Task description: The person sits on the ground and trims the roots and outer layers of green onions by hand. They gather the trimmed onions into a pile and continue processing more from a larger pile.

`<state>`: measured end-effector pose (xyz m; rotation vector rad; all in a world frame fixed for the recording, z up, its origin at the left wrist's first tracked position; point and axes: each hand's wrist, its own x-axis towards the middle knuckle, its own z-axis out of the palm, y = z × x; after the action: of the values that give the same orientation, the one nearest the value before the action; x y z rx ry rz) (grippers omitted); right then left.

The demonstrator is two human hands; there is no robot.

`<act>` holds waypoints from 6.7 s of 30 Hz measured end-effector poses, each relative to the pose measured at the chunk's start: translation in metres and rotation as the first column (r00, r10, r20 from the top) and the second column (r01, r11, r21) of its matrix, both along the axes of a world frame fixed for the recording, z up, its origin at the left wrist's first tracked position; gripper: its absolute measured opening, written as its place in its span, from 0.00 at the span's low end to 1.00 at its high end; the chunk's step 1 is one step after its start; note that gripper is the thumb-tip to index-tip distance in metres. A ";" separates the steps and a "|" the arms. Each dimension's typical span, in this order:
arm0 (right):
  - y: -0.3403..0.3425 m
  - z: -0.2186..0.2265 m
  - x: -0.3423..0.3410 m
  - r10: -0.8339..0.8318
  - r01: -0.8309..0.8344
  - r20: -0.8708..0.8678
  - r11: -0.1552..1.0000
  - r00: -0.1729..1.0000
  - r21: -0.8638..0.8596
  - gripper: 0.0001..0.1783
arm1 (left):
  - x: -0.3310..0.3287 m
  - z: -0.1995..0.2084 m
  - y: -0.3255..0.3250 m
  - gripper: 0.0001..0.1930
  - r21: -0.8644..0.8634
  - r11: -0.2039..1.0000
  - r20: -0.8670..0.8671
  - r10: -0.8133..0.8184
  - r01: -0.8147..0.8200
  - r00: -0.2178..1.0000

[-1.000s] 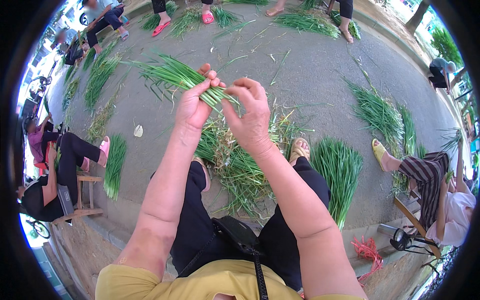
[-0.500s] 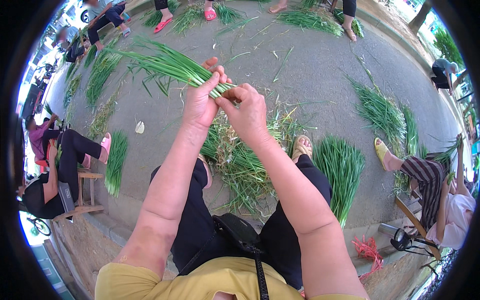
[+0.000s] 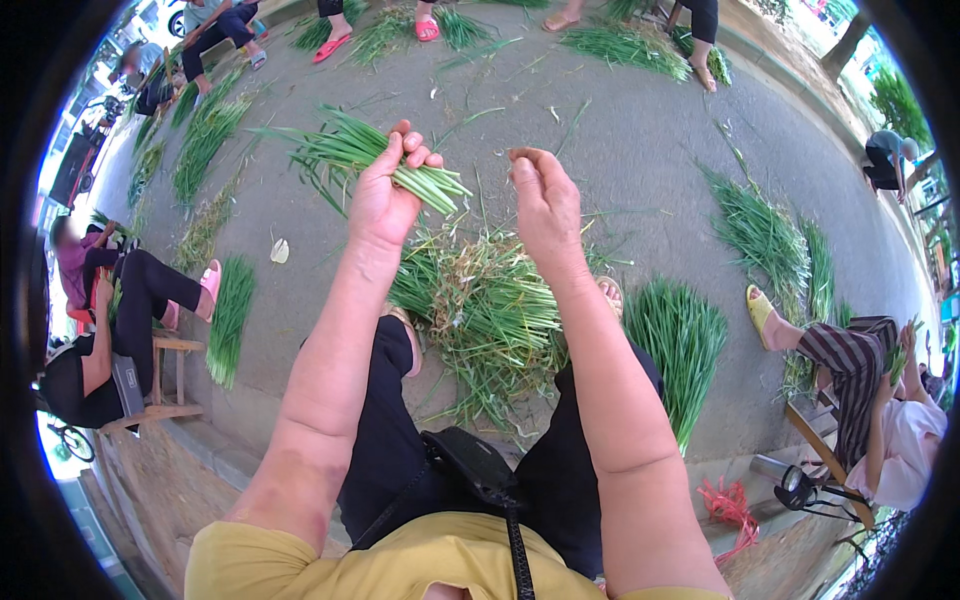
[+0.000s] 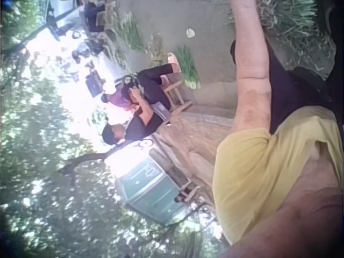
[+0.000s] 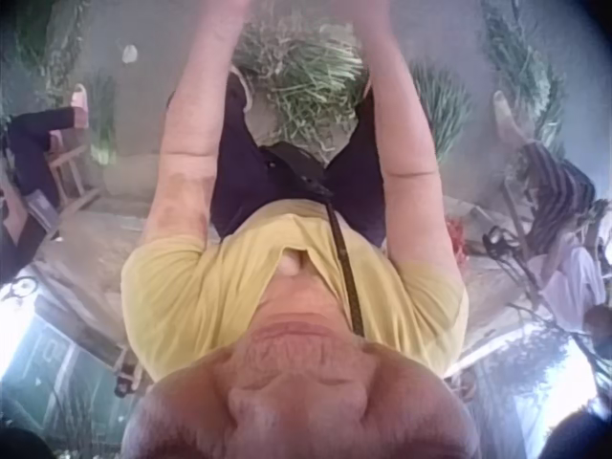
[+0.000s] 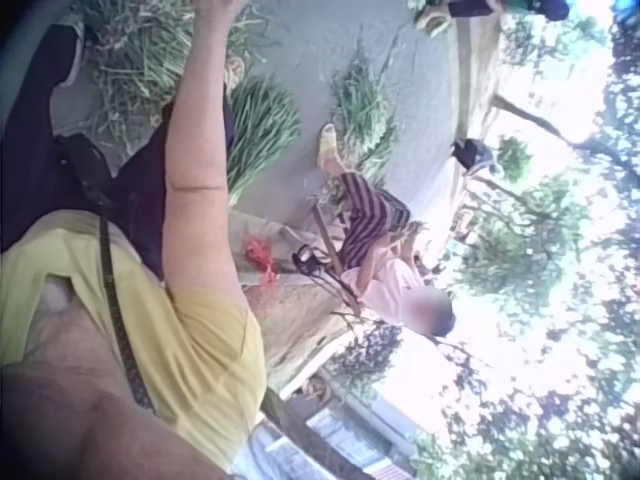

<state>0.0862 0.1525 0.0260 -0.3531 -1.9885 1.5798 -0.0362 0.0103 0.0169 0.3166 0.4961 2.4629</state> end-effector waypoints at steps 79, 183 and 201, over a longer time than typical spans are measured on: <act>0.002 0.024 0.006 0.600 -0.371 0.154 0.655 0.785 -0.659 0.18 | 0.012 0.008 -0.002 0.11 -0.219 0.969 -0.222 -0.163 0.113 0.961; -0.003 0.023 -0.005 0.382 -0.290 0.150 0.859 0.912 -0.422 0.18 | 0.025 0.032 0.000 0.10 -0.543 0.766 -0.699 -0.184 -0.345 0.691; 0.003 0.009 -0.009 0.101 -0.199 0.384 0.953 0.918 0.226 0.17 | 0.009 0.037 -0.017 0.10 -0.527 0.849 -0.358 -0.265 0.041 0.895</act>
<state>0.0768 0.1551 0.0348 -0.4235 -2.5373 1.3901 -0.0269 -0.0072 0.0544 0.6392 1.2263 1.9984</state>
